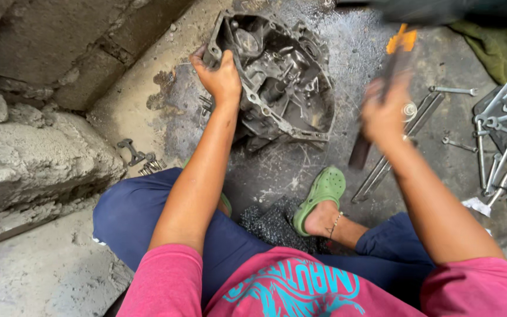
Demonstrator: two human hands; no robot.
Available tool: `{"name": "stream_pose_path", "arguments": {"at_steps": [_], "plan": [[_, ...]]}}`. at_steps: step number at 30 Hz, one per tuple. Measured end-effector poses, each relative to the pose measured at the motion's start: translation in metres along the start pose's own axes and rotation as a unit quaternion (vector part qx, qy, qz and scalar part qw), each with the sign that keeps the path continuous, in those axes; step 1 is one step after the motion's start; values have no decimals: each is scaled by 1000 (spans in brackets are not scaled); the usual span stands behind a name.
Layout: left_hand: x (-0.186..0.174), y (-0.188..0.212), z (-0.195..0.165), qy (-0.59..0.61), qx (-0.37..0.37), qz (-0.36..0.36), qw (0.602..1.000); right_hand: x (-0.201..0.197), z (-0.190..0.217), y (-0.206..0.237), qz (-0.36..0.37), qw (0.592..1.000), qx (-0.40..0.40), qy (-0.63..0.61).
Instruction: The person scrubs the interior of a disassembled engine block with a brush, then uses a rubber mallet to tap the block's surfaces. They rotate the block to access different areas and continue scrubbing and tapping throughout the clip.
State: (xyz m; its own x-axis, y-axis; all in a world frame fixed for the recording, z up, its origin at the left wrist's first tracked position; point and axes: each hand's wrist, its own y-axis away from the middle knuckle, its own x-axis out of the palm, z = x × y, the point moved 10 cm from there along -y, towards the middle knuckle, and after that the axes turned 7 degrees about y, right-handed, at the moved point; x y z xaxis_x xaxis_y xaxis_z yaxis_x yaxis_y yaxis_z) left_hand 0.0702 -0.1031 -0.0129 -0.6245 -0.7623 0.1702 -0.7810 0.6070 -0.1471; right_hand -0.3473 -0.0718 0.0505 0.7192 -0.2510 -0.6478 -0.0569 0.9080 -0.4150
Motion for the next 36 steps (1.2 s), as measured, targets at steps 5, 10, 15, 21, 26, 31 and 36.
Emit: {"name": "stream_pose_path", "arguments": {"at_steps": [5, 10, 15, 21, 26, 31, 36], "plan": [[7, -3, -8, -42, 9, 2, 999, 15, 2, -20, 259, 962, 59, 70], [1, 3, -2, 24, -6, -3, 1000, -61, -12, -45, -5, 985, 133, -109], [4, -4, -2, 46, -33, -4, 998, 23, 35, -7, 141, 973, 16, 179], [-1, 1, -7, -11, -14, -25, 1000, -62, -89, -33, 50, 976, 186, -104], [-1, -1, 5, -3, -36, -14, 999, -90, -184, -13, -148, 916, 275, -252], [6, 9, 1, -19, -2, 2, 1000, 17, -156, 6, 6, 947, 289, -143], [27, 55, -5, 33, -17, 58, 998, 79, -132, 33, 113, 959, 258, -38]]}}
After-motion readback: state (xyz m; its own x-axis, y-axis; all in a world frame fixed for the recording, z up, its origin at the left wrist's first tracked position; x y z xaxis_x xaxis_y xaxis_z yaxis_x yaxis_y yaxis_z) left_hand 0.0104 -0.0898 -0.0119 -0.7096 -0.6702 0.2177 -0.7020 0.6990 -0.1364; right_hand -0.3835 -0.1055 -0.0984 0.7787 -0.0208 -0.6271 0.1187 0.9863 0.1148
